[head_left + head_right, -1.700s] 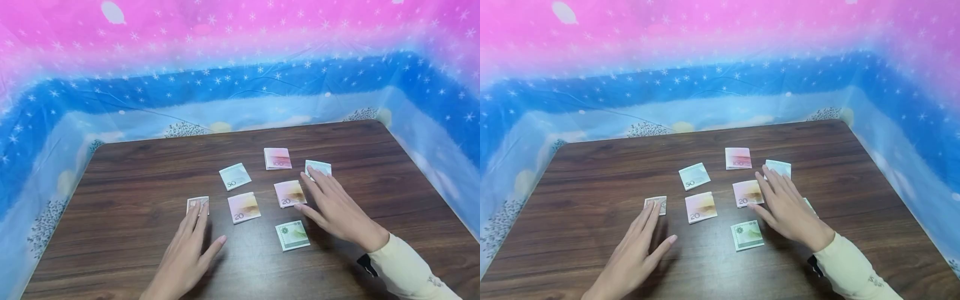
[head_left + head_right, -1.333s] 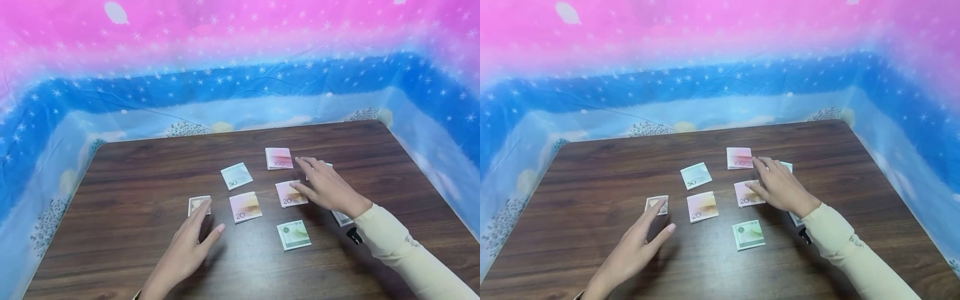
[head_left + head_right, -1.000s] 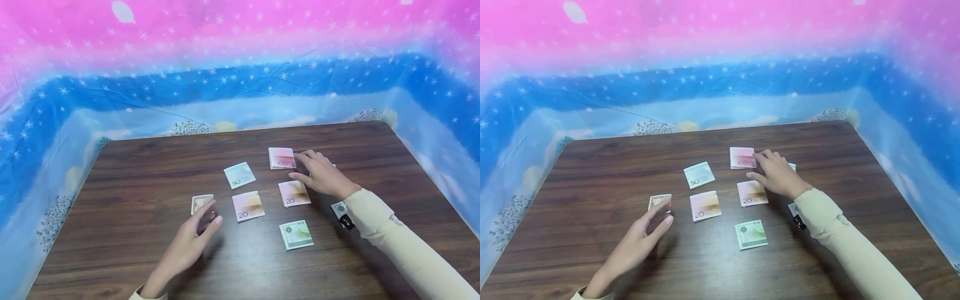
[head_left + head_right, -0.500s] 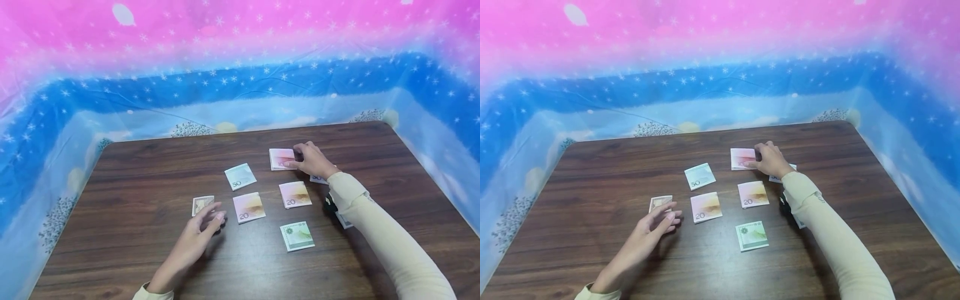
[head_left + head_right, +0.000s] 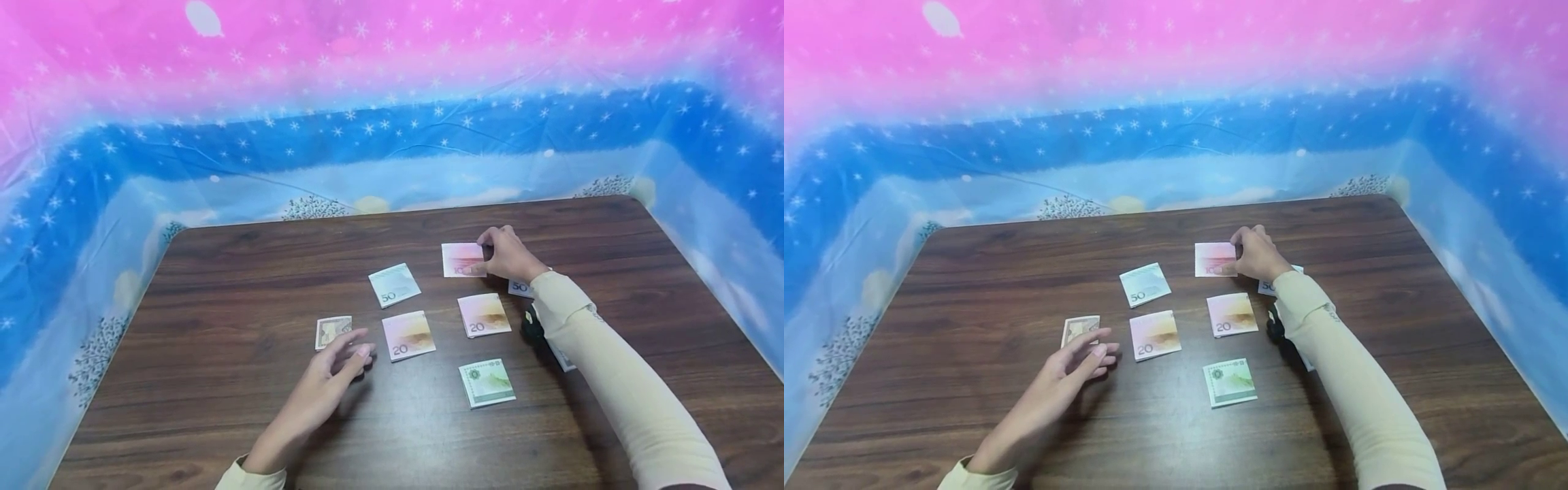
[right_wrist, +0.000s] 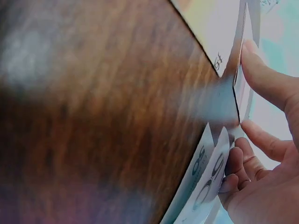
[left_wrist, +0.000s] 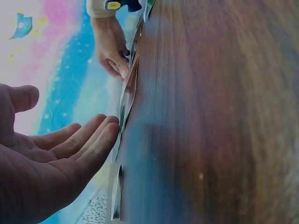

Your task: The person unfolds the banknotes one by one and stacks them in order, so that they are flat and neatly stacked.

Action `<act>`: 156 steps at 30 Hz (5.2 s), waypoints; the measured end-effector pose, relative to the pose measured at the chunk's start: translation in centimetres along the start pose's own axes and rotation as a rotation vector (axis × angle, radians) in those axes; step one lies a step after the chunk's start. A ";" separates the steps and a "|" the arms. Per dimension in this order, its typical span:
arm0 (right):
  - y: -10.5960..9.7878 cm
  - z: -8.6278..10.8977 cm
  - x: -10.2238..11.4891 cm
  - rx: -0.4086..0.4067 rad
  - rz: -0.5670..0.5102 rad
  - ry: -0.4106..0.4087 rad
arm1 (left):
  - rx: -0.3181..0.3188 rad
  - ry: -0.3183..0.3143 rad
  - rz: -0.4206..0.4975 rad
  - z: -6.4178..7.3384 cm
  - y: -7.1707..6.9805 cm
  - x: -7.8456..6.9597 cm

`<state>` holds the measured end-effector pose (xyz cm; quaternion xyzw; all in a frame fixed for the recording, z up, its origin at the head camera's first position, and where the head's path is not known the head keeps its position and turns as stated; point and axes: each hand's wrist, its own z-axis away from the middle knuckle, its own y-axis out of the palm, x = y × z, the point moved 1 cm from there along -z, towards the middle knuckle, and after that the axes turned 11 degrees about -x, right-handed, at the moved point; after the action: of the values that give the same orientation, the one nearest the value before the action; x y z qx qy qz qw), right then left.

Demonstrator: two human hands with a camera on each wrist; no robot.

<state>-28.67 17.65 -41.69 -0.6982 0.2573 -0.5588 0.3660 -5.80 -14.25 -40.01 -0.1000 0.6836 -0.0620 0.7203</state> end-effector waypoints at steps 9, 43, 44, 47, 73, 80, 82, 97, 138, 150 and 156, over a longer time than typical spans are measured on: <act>-0.2 0.0 0.2 0.017 -0.050 0.072 | 0.017 0.012 -0.010 0.1 0.2 -0.3; -2.8 7.0 4.7 -0.110 -0.519 0.096 | 0.089 0.050 -0.013 -0.2 2.5 -0.6; -2.7 7.5 4.9 -0.100 -0.539 0.100 | 0.088 0.056 0.000 -0.2 2.6 -0.6; -2.3 8.7 5.4 -0.072 -0.570 0.108 | 0.079 0.060 0.038 -0.2 3.0 -0.7; 2.2 15.9 8.6 0.052 -0.856 0.215 | 0.107 -0.166 0.313 -0.2 4.5 -0.7; 2.8 17.1 9.1 0.048 -0.780 0.219 | 0.116 -0.183 0.328 0.4 4.3 -1.2; 3.0 17.5 9.3 0.069 -0.771 0.241 | 0.117 -0.185 0.324 0.7 4.3 -1.4; 3.9 19.2 11.1 0.236 -0.889 0.249 | 0.184 -0.163 0.303 1.4 4.7 -1.5; 3.0 20.2 11.5 0.239 -0.914 0.306 | 0.108 -0.087 0.191 2.6 2.9 -1.2; 3.2 19.5 10.2 0.124 -0.642 0.122 | 0.131 -0.043 0.050 2.0 1.1 -0.5; 3.4 19.3 10.1 0.092 -0.543 0.073 | 0.127 0.018 -0.089 1.9 0.5 -0.4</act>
<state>-7.37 12.19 -40.48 -0.7036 0.0480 -0.6724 0.2247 -3.98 -13.61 -39.68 -0.0837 0.6795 -0.1379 0.7158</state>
